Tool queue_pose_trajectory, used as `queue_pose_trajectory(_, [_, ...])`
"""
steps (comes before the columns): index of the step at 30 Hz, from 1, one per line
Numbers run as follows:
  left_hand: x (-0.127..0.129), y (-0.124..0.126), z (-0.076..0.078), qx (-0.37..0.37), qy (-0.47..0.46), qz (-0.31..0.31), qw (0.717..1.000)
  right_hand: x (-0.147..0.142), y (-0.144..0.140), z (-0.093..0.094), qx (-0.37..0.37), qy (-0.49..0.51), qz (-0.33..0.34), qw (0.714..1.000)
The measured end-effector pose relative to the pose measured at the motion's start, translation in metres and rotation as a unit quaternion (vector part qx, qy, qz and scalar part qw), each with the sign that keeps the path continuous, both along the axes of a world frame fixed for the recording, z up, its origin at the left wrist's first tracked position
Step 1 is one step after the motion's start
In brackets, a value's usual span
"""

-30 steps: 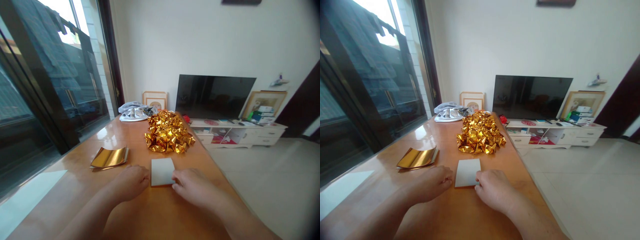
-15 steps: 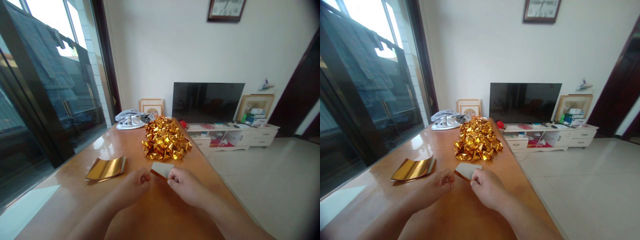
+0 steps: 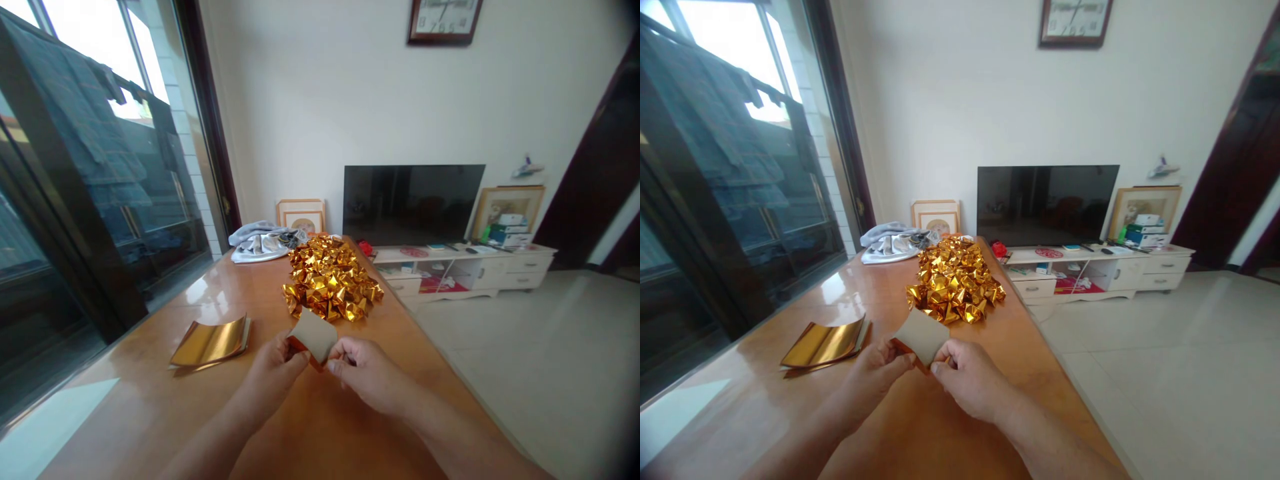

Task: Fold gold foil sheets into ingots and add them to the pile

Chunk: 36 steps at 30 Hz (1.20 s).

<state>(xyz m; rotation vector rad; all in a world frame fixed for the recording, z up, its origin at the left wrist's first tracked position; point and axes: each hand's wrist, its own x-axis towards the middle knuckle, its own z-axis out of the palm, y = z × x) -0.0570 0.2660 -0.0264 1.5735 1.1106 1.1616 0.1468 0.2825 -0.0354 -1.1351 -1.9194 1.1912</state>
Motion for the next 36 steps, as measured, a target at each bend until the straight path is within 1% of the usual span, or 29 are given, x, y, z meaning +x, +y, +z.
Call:
queue_pose_trajectory(2, [-0.003, 0.001, -0.002, 0.042, 0.065, 0.048, 0.996, 0.003, 0.003, 0.001, 0.018, -0.013, -0.020, 1.000])
queue_pose_trajectory(3, [-0.004, 0.000, -0.001, 0.065, 0.113, 0.075, 0.989, 0.004, 0.004, 0.002, 0.030, -0.018, -0.033, 0.999])
queue_pose_trajectory(4, [-0.006, -0.002, 0.000, 0.090, 0.167, 0.101, 0.977, 0.006, 0.005, 0.003, 0.044, -0.021, -0.046, 0.998])
queue_pose_trajectory(6, [-0.007, -0.007, 0.006, 0.152, 0.292, 0.141, 0.934, 0.009, 0.007, 0.006, 0.070, -0.017, -0.072, 0.995])
queue_pose_trajectory(8, [-0.006, -0.012, 0.013, 0.204, 0.388, 0.143, 0.887, 0.012, 0.010, 0.009, 0.092, -0.011, -0.099, 0.991])
queue_pose_trajectory(9, [-0.005, -0.014, 0.016, 0.217, 0.422, 0.133, 0.870, 0.014, 0.011, 0.011, 0.103, -0.011, -0.114, 0.988])
queue_pose_trajectory(10, [-0.004, -0.016, 0.019, 0.223, 0.449, 0.117, 0.857, 0.015, 0.012, 0.012, 0.115, -0.015, -0.129, 0.985])
queue_pose_trajectory(12, [0.000, -0.017, 0.021, 0.220, 0.485, 0.080, 0.842, 0.018, 0.013, 0.016, 0.147, -0.034, -0.145, 0.978])
queue_pose_trajectory(14, [0.005, -0.017, 0.019, 0.209, 0.506, 0.036, 0.836, 0.021, 0.012, 0.019, 0.182, -0.060, -0.136, 0.972])
queue_pose_trajectory(15, [0.006, -0.017, 0.018, 0.202, 0.513, 0.015, 0.834, 0.022, 0.011, 0.020, 0.199, -0.077, -0.120, 0.970])
queue_pose_trajectory(18, [0.011, -0.016, 0.013, 0.180, 0.525, -0.030, 0.831, 0.022, 0.004, 0.023, 0.251, -0.153, -0.048, 0.955])
queue_pose_trajectory(21, [0.013, -0.015, 0.009, 0.172, 0.529, -0.052, 0.829, 0.018, -0.003, 0.022, 0.287, -0.227, 0.016, 0.931])
queue_pose_trajectory(24, [0.014, -0.015, 0.006, 0.171, 0.529, -0.063, 0.828, 0.012, -0.006, 0.017, 0.292, -0.273, 0.047, 0.915])
queue_pose_trajectory(28, [0.016, -0.015, 0.003, 0.178, 0.517, -0.063, 0.835, 0.006, -0.005, 0.014, 0.299, -0.314, 0.055, 0.899])
queue_pose_trajectory(32, [0.017, -0.016, 0.004, 0.190, 0.508, -0.054, 0.838, 0.007, -0.005, 0.016, 0.322, -0.318, 0.063, 0.889])
queue_pose_trajectory(36, [0.017, -0.018, 0.009, 0.194, 0.510, -0.049, 0.837, 0.011, -0.004, 0.019, 0.328, -0.325, 0.069, 0.884])
